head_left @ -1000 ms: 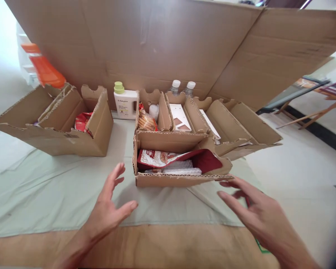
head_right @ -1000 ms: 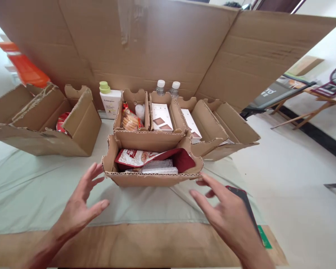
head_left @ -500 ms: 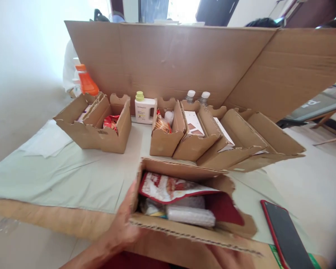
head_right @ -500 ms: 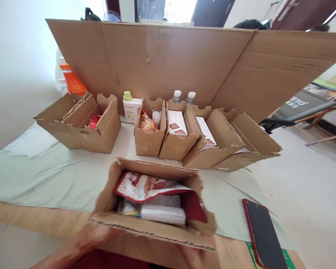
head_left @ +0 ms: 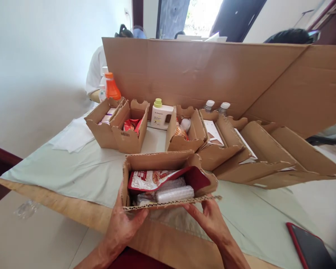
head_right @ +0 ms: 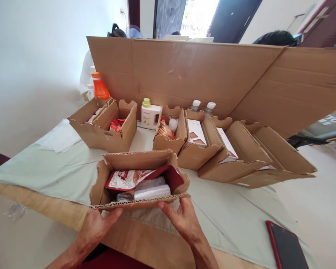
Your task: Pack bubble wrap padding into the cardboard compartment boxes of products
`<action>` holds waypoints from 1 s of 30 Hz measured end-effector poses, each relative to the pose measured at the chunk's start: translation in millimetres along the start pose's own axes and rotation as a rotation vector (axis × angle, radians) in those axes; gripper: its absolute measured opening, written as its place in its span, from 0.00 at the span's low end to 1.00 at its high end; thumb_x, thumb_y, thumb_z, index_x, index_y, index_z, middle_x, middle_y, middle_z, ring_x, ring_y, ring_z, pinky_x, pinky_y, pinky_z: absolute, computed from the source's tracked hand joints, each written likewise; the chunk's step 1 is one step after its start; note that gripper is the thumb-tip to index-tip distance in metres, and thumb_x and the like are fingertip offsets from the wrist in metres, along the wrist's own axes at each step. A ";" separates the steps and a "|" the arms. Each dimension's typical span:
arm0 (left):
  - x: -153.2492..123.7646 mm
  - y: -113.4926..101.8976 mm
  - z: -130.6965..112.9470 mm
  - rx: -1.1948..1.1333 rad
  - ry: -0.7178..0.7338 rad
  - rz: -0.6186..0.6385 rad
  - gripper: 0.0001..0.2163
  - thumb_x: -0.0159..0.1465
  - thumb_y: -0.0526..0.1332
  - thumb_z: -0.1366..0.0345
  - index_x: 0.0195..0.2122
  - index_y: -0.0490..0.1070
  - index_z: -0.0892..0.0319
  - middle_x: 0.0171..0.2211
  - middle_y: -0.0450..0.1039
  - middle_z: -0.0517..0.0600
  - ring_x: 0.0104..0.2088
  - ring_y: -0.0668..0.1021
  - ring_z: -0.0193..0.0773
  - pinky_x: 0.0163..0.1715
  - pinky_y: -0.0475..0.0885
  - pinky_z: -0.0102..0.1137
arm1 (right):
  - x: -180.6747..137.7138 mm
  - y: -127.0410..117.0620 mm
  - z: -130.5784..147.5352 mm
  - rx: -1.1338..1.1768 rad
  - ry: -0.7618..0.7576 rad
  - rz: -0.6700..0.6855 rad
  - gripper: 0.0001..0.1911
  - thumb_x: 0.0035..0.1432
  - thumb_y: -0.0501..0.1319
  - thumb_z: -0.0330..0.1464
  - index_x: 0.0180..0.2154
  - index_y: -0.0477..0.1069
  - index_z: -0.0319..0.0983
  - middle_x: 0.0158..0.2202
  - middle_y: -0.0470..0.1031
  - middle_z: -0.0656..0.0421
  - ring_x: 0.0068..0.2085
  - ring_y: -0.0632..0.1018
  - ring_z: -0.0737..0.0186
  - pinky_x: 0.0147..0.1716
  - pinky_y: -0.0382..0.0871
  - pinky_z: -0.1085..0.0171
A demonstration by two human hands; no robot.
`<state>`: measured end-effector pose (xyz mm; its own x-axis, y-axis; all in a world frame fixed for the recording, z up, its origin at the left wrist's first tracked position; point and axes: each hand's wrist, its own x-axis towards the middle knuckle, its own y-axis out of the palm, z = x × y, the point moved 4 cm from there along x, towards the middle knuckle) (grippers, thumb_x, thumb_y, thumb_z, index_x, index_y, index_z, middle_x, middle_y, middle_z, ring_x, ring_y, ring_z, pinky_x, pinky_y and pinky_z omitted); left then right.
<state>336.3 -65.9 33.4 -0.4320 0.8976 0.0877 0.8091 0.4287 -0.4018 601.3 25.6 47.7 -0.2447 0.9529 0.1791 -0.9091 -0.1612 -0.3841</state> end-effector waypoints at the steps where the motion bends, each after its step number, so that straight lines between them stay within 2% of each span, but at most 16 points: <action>1: -5.6 -6.2 6.9 0.005 -0.009 -0.029 0.32 0.56 0.67 0.43 0.53 0.73 0.63 0.44 0.80 0.61 0.53 0.80 0.59 0.55 0.76 0.49 | 8.5 9.1 1.9 0.033 -0.013 0.027 0.41 0.57 0.68 0.51 0.66 0.63 0.41 0.61 0.73 0.46 0.62 0.73 0.42 0.63 0.65 0.43; 3: -18.2 -18.7 18.6 -0.010 -0.011 -0.066 0.34 0.59 0.66 0.45 0.61 0.67 0.62 0.51 0.77 0.62 0.56 0.78 0.58 0.57 0.75 0.49 | 30.7 29.2 8.6 0.097 -0.047 0.064 0.42 0.58 0.67 0.51 0.68 0.60 0.42 0.64 0.69 0.47 0.64 0.71 0.44 0.65 0.63 0.44; 6: -40.5 -28.1 31.5 -0.068 -0.039 -0.052 0.36 0.66 0.62 0.50 0.71 0.50 0.55 0.62 0.69 0.61 0.60 0.75 0.55 0.58 0.74 0.49 | 62.1 54.9 19.3 0.153 -0.110 0.067 0.43 0.62 0.63 0.50 0.71 0.52 0.44 0.69 0.62 0.50 0.68 0.66 0.47 0.68 0.59 0.44; 9: -59.5 -26.4 37.3 -0.097 -0.038 -0.031 0.38 0.69 0.60 0.54 0.74 0.39 0.48 0.70 0.57 0.61 0.62 0.73 0.56 0.59 0.73 0.51 | 78.4 72.0 25.4 0.123 -0.140 -0.001 0.41 0.66 0.59 0.47 0.73 0.46 0.45 0.74 0.51 0.53 0.73 0.57 0.50 0.72 0.50 0.45; 11: -65.5 -22.5 37.5 -0.097 0.022 -0.029 0.36 0.70 0.59 0.57 0.74 0.40 0.46 0.73 0.50 0.59 0.62 0.74 0.56 0.59 0.73 0.51 | 82.3 81.4 27.4 0.067 -0.152 -0.056 0.39 0.68 0.56 0.46 0.74 0.45 0.45 0.75 0.48 0.55 0.74 0.53 0.52 0.72 0.48 0.46; 13: -66.6 -18.0 37.6 -0.091 0.096 -0.026 0.34 0.71 0.58 0.60 0.74 0.43 0.45 0.74 0.45 0.57 0.63 0.73 0.56 0.60 0.73 0.50 | 83.6 89.9 27.5 0.013 -0.177 -0.122 0.36 0.71 0.52 0.45 0.73 0.46 0.44 0.75 0.49 0.54 0.74 0.53 0.54 0.73 0.48 0.47; 17: -65.1 -6.9 41.1 -0.092 0.196 0.038 0.33 0.70 0.57 0.64 0.74 0.46 0.47 0.74 0.49 0.57 0.69 0.64 0.59 0.65 0.67 0.54 | 81.8 102.5 17.8 0.026 -0.209 -0.257 0.30 0.73 0.46 0.44 0.71 0.54 0.43 0.73 0.55 0.52 0.73 0.58 0.55 0.71 0.51 0.47; 19: -65.8 -0.9 44.2 -0.095 0.216 0.088 0.33 0.69 0.57 0.66 0.74 0.47 0.48 0.74 0.49 0.58 0.70 0.62 0.60 0.65 0.67 0.55 | 78.8 107.2 10.7 0.053 -0.217 -0.269 0.28 0.73 0.47 0.43 0.70 0.58 0.43 0.72 0.58 0.52 0.71 0.61 0.54 0.71 0.53 0.47; 24: -68.1 7.5 46.2 -0.075 0.255 0.153 0.35 0.66 0.58 0.70 0.73 0.49 0.48 0.76 0.43 0.57 0.70 0.61 0.63 0.63 0.68 0.58 | 70.4 113.4 -6.1 0.051 -0.221 -0.262 0.27 0.72 0.48 0.44 0.68 0.61 0.44 0.70 0.63 0.53 0.70 0.64 0.52 0.69 0.57 0.46; 30: -59.5 21.0 29.1 -0.061 0.291 0.226 0.38 0.63 0.58 0.74 0.73 0.47 0.46 0.76 0.35 0.57 0.72 0.57 0.62 0.66 0.62 0.60 | 72.9 117.6 -30.3 0.047 -0.148 -0.241 0.26 0.71 0.48 0.46 0.64 0.66 0.46 0.66 0.68 0.52 0.66 0.69 0.50 0.66 0.61 0.43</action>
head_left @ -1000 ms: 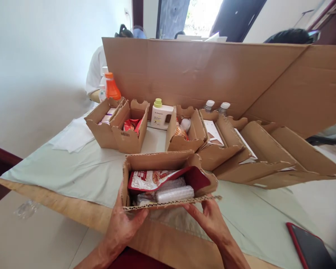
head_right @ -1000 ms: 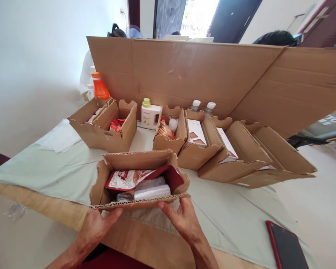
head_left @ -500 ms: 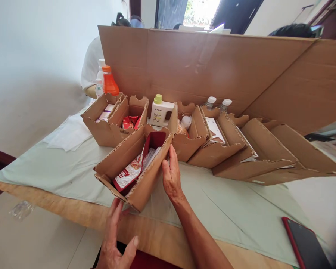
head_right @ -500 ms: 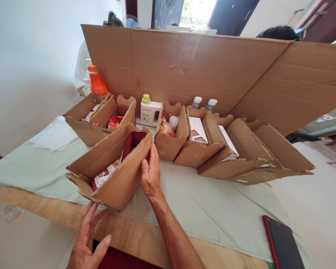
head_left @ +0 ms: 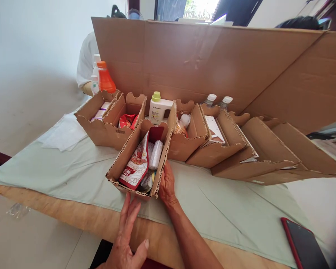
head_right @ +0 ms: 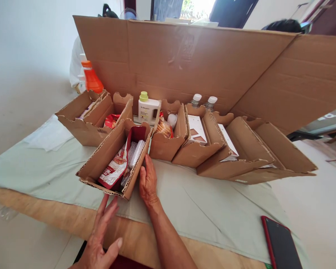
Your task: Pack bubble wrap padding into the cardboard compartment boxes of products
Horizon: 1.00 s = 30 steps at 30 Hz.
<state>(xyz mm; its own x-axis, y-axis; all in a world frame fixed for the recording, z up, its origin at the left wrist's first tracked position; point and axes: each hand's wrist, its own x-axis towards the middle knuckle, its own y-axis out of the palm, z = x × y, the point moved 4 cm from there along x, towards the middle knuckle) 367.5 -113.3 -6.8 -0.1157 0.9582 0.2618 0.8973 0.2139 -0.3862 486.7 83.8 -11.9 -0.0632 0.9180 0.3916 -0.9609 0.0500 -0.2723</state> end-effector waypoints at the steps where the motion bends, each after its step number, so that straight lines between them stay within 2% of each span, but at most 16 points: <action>1: 4.1 3.4 -2.4 -0.003 0.012 0.006 0.39 0.63 0.58 0.74 0.73 0.47 0.46 0.77 0.33 0.57 0.73 0.56 0.61 0.66 0.61 0.61 | 0.6 0.0 -3.0 0.000 0.009 -0.003 0.26 0.70 0.49 0.45 0.64 0.67 0.45 0.65 0.69 0.52 0.66 0.70 0.50 0.66 0.62 0.43; 4: 17.8 13.1 -7.9 -0.013 0.046 -0.006 0.40 0.62 0.59 0.73 0.74 0.46 0.47 0.77 0.31 0.57 0.73 0.54 0.61 0.66 0.61 0.60 | 1.7 -1.8 -8.8 -0.002 0.040 -0.021 0.24 0.69 0.52 0.44 0.62 0.69 0.45 0.64 0.71 0.52 0.64 0.71 0.49 0.65 0.63 0.44; 8: 44.8 23.4 -8.5 -0.026 0.015 -0.003 0.38 0.64 0.58 0.73 0.73 0.47 0.46 0.77 0.31 0.55 0.75 0.48 0.58 0.67 0.59 0.59 | 2.0 -9.0 -13.1 0.008 0.088 -0.088 0.22 0.67 0.53 0.43 0.57 0.72 0.43 0.61 0.73 0.50 0.62 0.73 0.51 0.64 0.64 0.47; 14: 122.0 38.8 1.5 -0.123 0.012 0.006 0.35 0.61 0.61 0.71 0.69 0.56 0.51 0.76 0.32 0.58 0.73 0.56 0.58 0.66 0.63 0.55 | 3.9 -19.8 -27.1 0.059 0.213 -0.218 0.19 0.68 0.52 0.43 0.49 0.72 0.38 0.47 0.79 0.49 0.47 0.79 0.54 0.52 0.73 0.52; 17: 162.7 48.3 8.2 -0.154 -0.023 0.034 0.32 0.59 0.62 0.70 0.66 0.62 0.55 0.76 0.34 0.60 0.72 0.58 0.58 0.65 0.64 0.53 | 6.4 -19.8 -30.4 0.070 0.221 -0.243 0.18 0.66 0.54 0.43 0.46 0.73 0.39 0.46 0.78 0.50 0.47 0.78 0.54 0.51 0.72 0.52; 20: 181.0 50.0 9.5 -0.158 -0.070 0.022 0.31 0.58 0.63 0.69 0.65 0.64 0.56 0.76 0.38 0.61 0.71 0.60 0.57 0.63 0.67 0.50 | 8.5 -20.2 -29.7 0.061 0.209 -0.241 0.18 0.66 0.54 0.43 0.46 0.73 0.39 0.48 0.78 0.50 0.49 0.78 0.53 0.51 0.72 0.53; 23: 168.2 35.8 10.6 -0.117 -0.125 0.011 0.28 0.60 0.63 0.68 0.63 0.66 0.56 0.75 0.44 0.61 0.68 0.65 0.55 0.59 0.73 0.47 | 6.0 -20.3 -26.4 0.035 0.195 -0.213 0.17 0.66 0.53 0.42 0.46 0.73 0.39 0.47 0.79 0.50 0.48 0.79 0.54 0.50 0.72 0.53; 26: 132.5 7.1 19.3 -0.039 -0.151 0.005 0.22 0.61 0.61 0.68 0.58 0.72 0.55 0.69 0.60 0.60 0.65 0.71 0.54 0.56 0.76 0.47 | -1.6 -15.0 -14.9 0.006 0.157 -0.141 0.16 0.65 0.56 0.42 0.45 0.75 0.40 0.44 0.81 0.51 0.46 0.79 0.52 0.50 0.72 0.51; 28: 104.3 -14.8 28.5 0.030 -0.117 -0.038 0.18 0.62 0.60 0.70 0.53 0.76 0.55 0.62 0.71 0.59 0.61 0.75 0.52 0.57 0.75 0.48 | -3.5 -6.9 2.7 -0.015 0.097 -0.063 0.15 0.64 0.58 0.40 0.47 0.76 0.41 0.44 0.81 0.52 0.46 0.80 0.51 0.51 0.71 0.50; 30: 78.6 -34.0 37.6 0.113 -0.062 -0.112 0.16 0.63 0.59 0.71 0.50 0.77 0.55 0.57 0.76 0.58 0.60 0.76 0.51 0.58 0.74 0.49 | 3.6 5.6 30.9 -0.046 -0.007 0.042 0.16 0.65 0.58 0.38 0.52 0.74 0.42 0.44 0.81 0.53 0.45 0.80 0.54 0.49 0.72 0.54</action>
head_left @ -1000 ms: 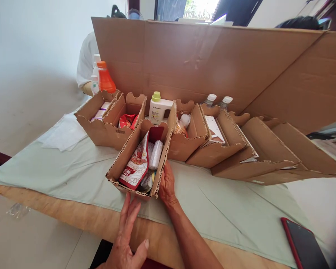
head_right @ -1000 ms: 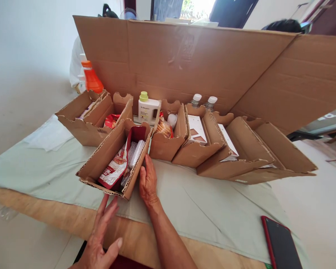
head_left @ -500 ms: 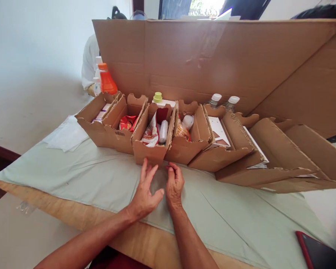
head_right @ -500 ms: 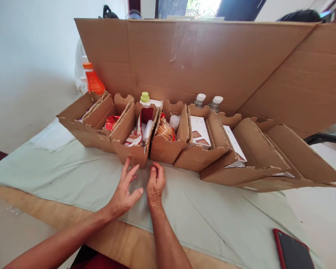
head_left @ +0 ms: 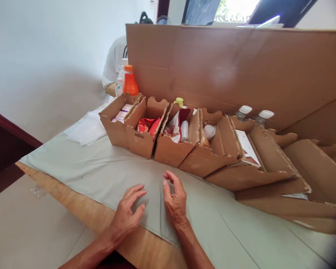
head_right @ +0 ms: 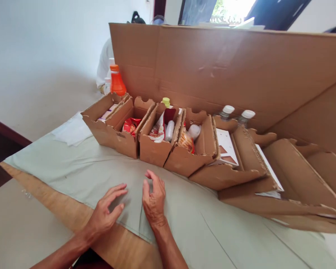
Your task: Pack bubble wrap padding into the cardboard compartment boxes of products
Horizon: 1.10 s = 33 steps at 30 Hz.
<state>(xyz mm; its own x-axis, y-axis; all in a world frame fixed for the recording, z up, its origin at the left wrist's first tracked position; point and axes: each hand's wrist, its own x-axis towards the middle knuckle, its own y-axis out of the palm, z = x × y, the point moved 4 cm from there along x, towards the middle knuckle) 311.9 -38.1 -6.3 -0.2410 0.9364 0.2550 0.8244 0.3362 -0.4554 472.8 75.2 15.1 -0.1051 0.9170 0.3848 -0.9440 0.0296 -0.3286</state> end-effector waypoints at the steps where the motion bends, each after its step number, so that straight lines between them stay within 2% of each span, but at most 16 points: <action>1: -9.4 -8.3 5.4 0.039 0.026 -0.041 0.16 0.63 0.59 0.72 0.50 0.77 0.55 0.56 0.76 0.58 0.61 0.75 0.51 0.58 0.74 0.50 | 8.5 6.7 17.2 -0.019 -0.059 0.055 0.19 0.65 0.57 0.37 0.56 0.72 0.43 0.43 0.81 0.54 0.43 0.80 0.56 0.48 0.73 0.56; 4: -26.2 -23.7 14.6 0.125 0.087 -0.126 0.15 0.63 0.58 0.73 0.48 0.77 0.55 0.55 0.77 0.58 0.63 0.73 0.53 0.57 0.74 0.52 | 50.9 30.6 66.2 -0.117 -0.176 0.198 0.28 0.67 0.54 0.34 0.67 0.60 0.44 0.39 0.81 0.58 0.36 0.80 0.60 0.42 0.73 0.61; 6: -28.9 -27.1 15.7 0.143 0.108 -0.148 0.15 0.63 0.58 0.73 0.47 0.77 0.55 0.55 0.76 0.58 0.63 0.73 0.54 0.56 0.75 0.53 | 85.5 47.8 85.4 -0.235 -0.169 0.263 0.30 0.64 0.56 0.33 0.67 0.60 0.44 0.35 0.81 0.60 0.32 0.79 0.59 0.37 0.71 0.62; 8: -28.3 -28.0 14.5 0.138 0.130 -0.168 0.15 0.63 0.58 0.74 0.47 0.77 0.55 0.55 0.76 0.58 0.62 0.74 0.54 0.55 0.76 0.52 | 113.6 62.1 92.0 -0.328 -0.125 0.296 0.25 0.61 0.57 0.33 0.60 0.69 0.44 0.30 0.80 0.60 0.29 0.78 0.58 0.34 0.69 0.62; 10: -27.5 -28.5 13.0 0.121 0.149 -0.201 0.15 0.63 0.58 0.74 0.47 0.77 0.55 0.55 0.76 0.58 0.62 0.74 0.53 0.55 0.76 0.51 | 126.8 70.8 92.9 -0.349 -0.097 0.306 0.15 0.61 0.57 0.32 0.47 0.76 0.44 0.26 0.79 0.60 0.27 0.77 0.58 0.31 0.67 0.64; 12: -27.9 -29.9 13.8 0.093 0.130 -0.243 0.16 0.64 0.57 0.74 0.50 0.75 0.55 0.57 0.75 0.58 0.62 0.74 0.52 0.56 0.76 0.50 | 122.0 72.2 95.4 -0.329 -0.101 0.313 0.10 0.62 0.56 0.32 0.39 0.76 0.44 0.26 0.79 0.61 0.27 0.78 0.60 0.30 0.66 0.66; 14: -29.6 -32.6 17.8 0.051 0.057 -0.290 0.19 0.65 0.57 0.73 0.56 0.71 0.55 0.62 0.70 0.58 0.64 0.72 0.51 0.59 0.73 0.50 | 100.7 65.4 103.8 -0.310 -0.134 0.339 0.10 0.63 0.55 0.32 0.37 0.76 0.43 0.25 0.78 0.62 0.27 0.77 0.62 0.29 0.66 0.67; 18: -35.0 -44.4 27.0 -0.052 -0.081 -0.376 0.27 0.67 0.58 0.70 0.67 0.59 0.53 0.68 0.61 0.58 0.68 0.66 0.51 0.66 0.65 0.50 | 34.0 25.9 131.5 -0.285 -0.301 0.447 0.10 0.64 0.56 0.30 0.38 0.76 0.42 0.27 0.79 0.63 0.26 0.78 0.67 0.28 0.67 0.70; 20: -37.6 -55.3 27.9 -0.090 -0.105 -0.417 0.30 0.66 0.60 0.68 0.70 0.56 0.52 0.69 0.58 0.58 0.69 0.63 0.53 0.68 0.60 0.51 | 4.3 -7.4 138.2 -0.286 -0.373 0.451 0.09 0.63 0.57 0.29 0.40 0.77 0.43 0.30 0.82 0.63 0.28 0.81 0.66 0.31 0.70 0.71; 22: -40.0 -68.1 25.7 -0.130 -0.121 -0.449 0.33 0.65 0.62 0.66 0.71 0.54 0.52 0.70 0.57 0.57 0.69 0.63 0.54 0.69 0.57 0.51 | -15.5 -46.6 134.2 -0.308 -0.374 0.408 0.09 0.62 0.60 0.29 0.41 0.77 0.44 0.33 0.84 0.63 0.31 0.83 0.66 0.33 0.74 0.71; 25: -40.7 -79.7 15.6 -0.249 -0.105 -0.365 0.34 0.65 0.62 0.66 0.71 0.53 0.49 0.72 0.55 0.55 0.71 0.61 0.54 0.69 0.56 0.51 | -29.3 -107.4 112.3 -0.341 -0.234 0.289 0.07 0.62 0.63 0.32 0.42 0.78 0.47 0.33 0.84 0.63 0.30 0.84 0.65 0.32 0.76 0.72; 28: -39.2 -74.9 3.9 -0.383 -0.075 -0.137 0.35 0.65 0.61 0.65 0.72 0.51 0.47 0.73 0.53 0.53 0.73 0.57 0.53 0.71 0.53 0.51 | -42.7 -160.5 83.7 -0.259 -0.004 0.065 0.16 0.64 0.64 0.35 0.53 0.74 0.47 0.38 0.84 0.58 0.34 0.85 0.60 0.33 0.79 0.68; 30: -37.5 -67.4 2.0 -0.429 -0.091 -0.033 0.36 0.65 0.62 0.64 0.73 0.50 0.47 0.74 0.51 0.52 0.73 0.55 0.53 0.71 0.51 0.50 | -60.8 -175.6 67.7 -0.194 0.073 0.050 0.26 0.64 0.64 0.38 0.62 0.67 0.48 0.46 0.83 0.54 0.40 0.85 0.56 0.36 0.82 0.63; 33: -28.9 -57.4 9.4 -0.464 -0.167 -0.009 0.38 0.63 0.65 0.61 0.72 0.51 0.48 0.74 0.51 0.53 0.73 0.56 0.55 0.71 0.53 0.49 | -98.2 -158.6 48.4 -0.226 0.090 0.248 0.36 0.59 0.68 0.44 0.66 0.64 0.46 0.58 0.77 0.49 0.50 0.83 0.48 0.43 0.82 0.56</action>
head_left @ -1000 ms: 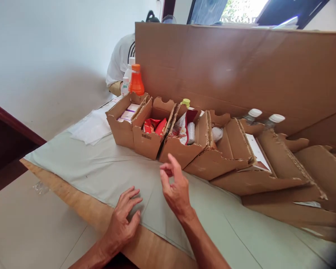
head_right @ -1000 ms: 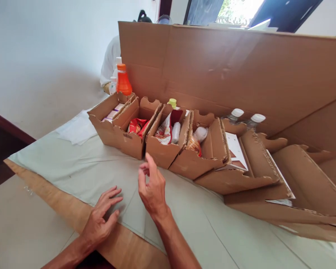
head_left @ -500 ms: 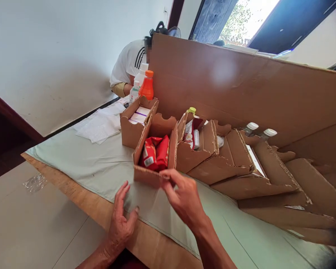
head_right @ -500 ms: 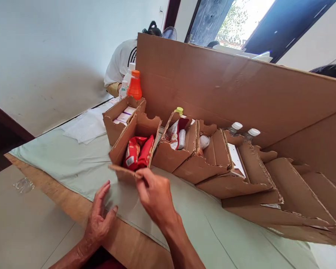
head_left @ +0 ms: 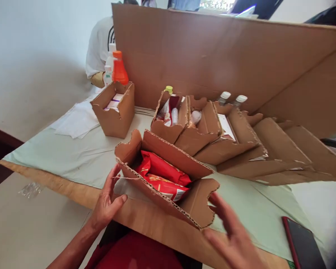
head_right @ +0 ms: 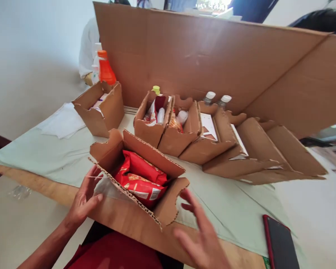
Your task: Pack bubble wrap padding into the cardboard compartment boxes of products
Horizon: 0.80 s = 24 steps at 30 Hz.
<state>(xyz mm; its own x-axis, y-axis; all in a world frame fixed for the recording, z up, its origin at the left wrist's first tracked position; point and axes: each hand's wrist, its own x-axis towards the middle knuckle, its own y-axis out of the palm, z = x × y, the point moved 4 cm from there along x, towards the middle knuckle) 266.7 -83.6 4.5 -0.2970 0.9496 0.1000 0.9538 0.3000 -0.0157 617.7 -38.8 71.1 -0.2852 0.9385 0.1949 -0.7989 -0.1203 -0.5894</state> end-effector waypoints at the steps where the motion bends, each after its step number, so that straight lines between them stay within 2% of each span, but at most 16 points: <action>1: 5.0 1.7 3.5 -0.006 -0.035 -0.010 0.38 0.62 0.66 0.59 0.72 0.51 0.49 0.73 0.53 0.54 0.72 0.58 0.56 0.70 0.55 0.50 | -8.1 15.0 -4.2 -0.026 0.020 0.031 0.38 0.56 0.70 0.45 0.65 0.65 0.44 0.59 0.75 0.47 0.52 0.82 0.45 0.46 0.82 0.53; 4: 18.2 11.5 7.3 0.005 -0.106 -0.023 0.37 0.59 0.67 0.58 0.69 0.56 0.52 0.66 0.64 0.56 0.67 0.67 0.58 0.66 0.61 0.49 | -19.2 51.9 -12.5 -0.019 0.114 -0.039 0.41 0.53 0.70 0.49 0.64 0.67 0.39 0.59 0.75 0.44 0.58 0.77 0.38 0.53 0.77 0.44; 6: 21.5 24.5 3.4 0.012 -0.091 -0.020 0.35 0.59 0.67 0.58 0.67 0.59 0.53 0.63 0.67 0.56 0.64 0.69 0.57 0.65 0.64 0.49 | -17.0 58.5 -15.9 0.044 0.140 -0.105 0.39 0.54 0.69 0.50 0.62 0.69 0.38 0.56 0.77 0.44 0.58 0.76 0.38 0.55 0.74 0.43; 8: 20.6 45.0 -0.8 -0.004 -0.072 0.019 0.34 0.59 0.67 0.58 0.67 0.59 0.53 0.64 0.66 0.56 0.65 0.69 0.57 0.65 0.64 0.49 | -10.9 46.4 -23.7 0.090 0.163 -0.170 0.36 0.54 0.69 0.50 0.58 0.72 0.38 0.51 0.79 0.46 0.56 0.78 0.39 0.56 0.73 0.44; 11: 19.0 86.1 -2.2 -0.043 -0.069 0.144 0.37 0.60 0.67 0.57 0.69 0.56 0.53 0.68 0.61 0.57 0.69 0.64 0.57 0.68 0.60 0.50 | -0.9 8.2 -47.5 0.100 0.215 -0.336 0.29 0.53 0.69 0.51 0.50 0.76 0.39 0.46 0.81 0.48 0.53 0.78 0.40 0.57 0.71 0.45; 13: 21.7 112.4 -1.0 -0.041 -0.058 0.222 0.38 0.60 0.67 0.58 0.70 0.54 0.52 0.71 0.56 0.56 0.70 0.61 0.57 0.70 0.56 0.51 | 4.5 -12.1 -66.1 0.143 0.234 -0.450 0.29 0.51 0.70 0.51 0.49 0.75 0.40 0.47 0.81 0.49 0.53 0.78 0.41 0.56 0.71 0.46; 15: 26.6 131.2 2.2 0.002 -0.063 0.268 0.39 0.60 0.66 0.61 0.71 0.53 0.52 0.72 0.54 0.55 0.71 0.60 0.57 0.70 0.55 0.51 | 7.9 -18.9 -81.9 0.219 0.248 -0.514 0.29 0.51 0.70 0.51 0.48 0.72 0.40 0.47 0.80 0.49 0.50 0.79 0.45 0.52 0.73 0.49; 17: 31.2 140.3 6.8 0.054 -0.077 0.277 0.38 0.61 0.64 0.64 0.71 0.53 0.52 0.72 0.56 0.55 0.70 0.61 0.56 0.69 0.56 0.51 | 8.7 -13.9 -93.1 0.268 0.290 -0.509 0.27 0.53 0.69 0.50 0.48 0.71 0.40 0.45 0.80 0.50 0.45 0.80 0.50 0.46 0.75 0.54; 20: 33.8 143.0 11.9 0.087 -0.074 0.277 0.36 0.61 0.63 0.65 0.71 0.54 0.53 0.70 0.60 0.56 0.69 0.63 0.54 0.68 0.60 0.49 | 7.1 -1.7 -101.3 0.253 0.376 -0.441 0.23 0.57 0.67 0.49 0.45 0.72 0.40 0.40 0.80 0.52 0.39 0.80 0.54 0.39 0.75 0.58; 24: 33.1 148.2 15.7 0.076 -0.085 0.264 0.36 0.62 0.62 0.65 0.71 0.53 0.53 0.71 0.58 0.55 0.70 0.62 0.54 0.66 0.64 0.47 | 12.8 -4.1 -102.7 0.191 0.380 -0.444 0.21 0.58 0.64 0.50 0.43 0.73 0.40 0.37 0.80 0.54 0.39 0.80 0.54 0.40 0.75 0.58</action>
<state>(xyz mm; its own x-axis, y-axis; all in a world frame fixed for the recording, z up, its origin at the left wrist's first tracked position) 397.6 -6.2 -10.1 -0.0441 0.9990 -0.0007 0.9936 0.0438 -0.1046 671.7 6.9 -4.5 0.2778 0.9577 0.0754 -0.8888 0.2860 -0.3581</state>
